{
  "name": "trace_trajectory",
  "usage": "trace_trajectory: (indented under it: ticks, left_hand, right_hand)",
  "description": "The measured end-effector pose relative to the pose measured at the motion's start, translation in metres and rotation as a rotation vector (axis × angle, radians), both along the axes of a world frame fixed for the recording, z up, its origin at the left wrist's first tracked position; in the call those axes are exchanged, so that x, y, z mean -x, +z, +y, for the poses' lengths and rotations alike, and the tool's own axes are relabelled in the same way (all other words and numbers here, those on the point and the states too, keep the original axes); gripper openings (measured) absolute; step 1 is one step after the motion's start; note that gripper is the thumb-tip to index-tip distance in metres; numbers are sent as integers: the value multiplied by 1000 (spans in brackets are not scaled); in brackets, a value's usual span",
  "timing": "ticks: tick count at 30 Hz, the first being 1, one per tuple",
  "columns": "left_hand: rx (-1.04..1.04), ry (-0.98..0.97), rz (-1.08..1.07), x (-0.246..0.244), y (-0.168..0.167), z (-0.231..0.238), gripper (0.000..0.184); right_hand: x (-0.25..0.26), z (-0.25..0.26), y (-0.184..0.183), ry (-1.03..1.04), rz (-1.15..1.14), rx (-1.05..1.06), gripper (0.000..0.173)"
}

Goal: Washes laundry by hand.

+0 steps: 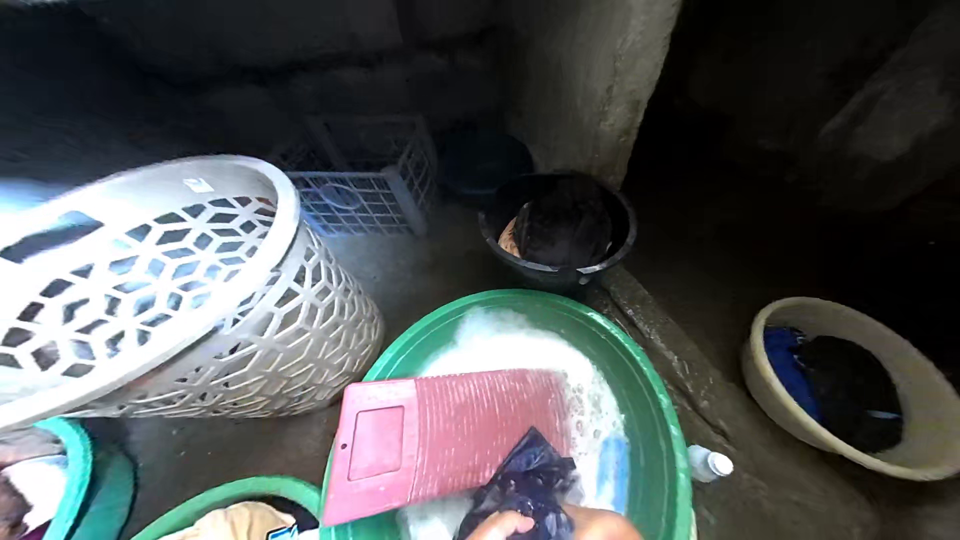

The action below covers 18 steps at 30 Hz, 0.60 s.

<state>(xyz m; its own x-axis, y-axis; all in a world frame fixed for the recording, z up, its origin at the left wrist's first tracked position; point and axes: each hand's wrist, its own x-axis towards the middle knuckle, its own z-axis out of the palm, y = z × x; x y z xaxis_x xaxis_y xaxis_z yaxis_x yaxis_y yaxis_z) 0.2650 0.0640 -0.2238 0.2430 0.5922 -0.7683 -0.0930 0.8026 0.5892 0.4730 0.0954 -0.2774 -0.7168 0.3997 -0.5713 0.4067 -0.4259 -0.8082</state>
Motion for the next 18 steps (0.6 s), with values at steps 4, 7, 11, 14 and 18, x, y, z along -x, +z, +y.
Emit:
trace_trajectory:
  ticks: [4, 7, 11, 14, 18]
  left_hand:
    - [-283, 306, -282, 3, 87, -9, 30]
    - [-647, 271, -505, 33, 126, -16, 22]
    - [-686, 544, -452, 63, 84, -15, 57]
    - [-696, 718, 1, 45, 69, -8, 51]
    - [-1303, 523, 508, 98, 169, -32, 41]
  right_hand:
    - [0, -9, -6, -39, -188, -134, 75]
    - [10, -9, -30, -414, -195, -243, 60]
    - [65, -8, 52, -1037, 273, -32, 70]
    - [115, -18, 104, -823, 609, -382, 75]
    - [122, -63, 188, -925, 297, -671, 23]
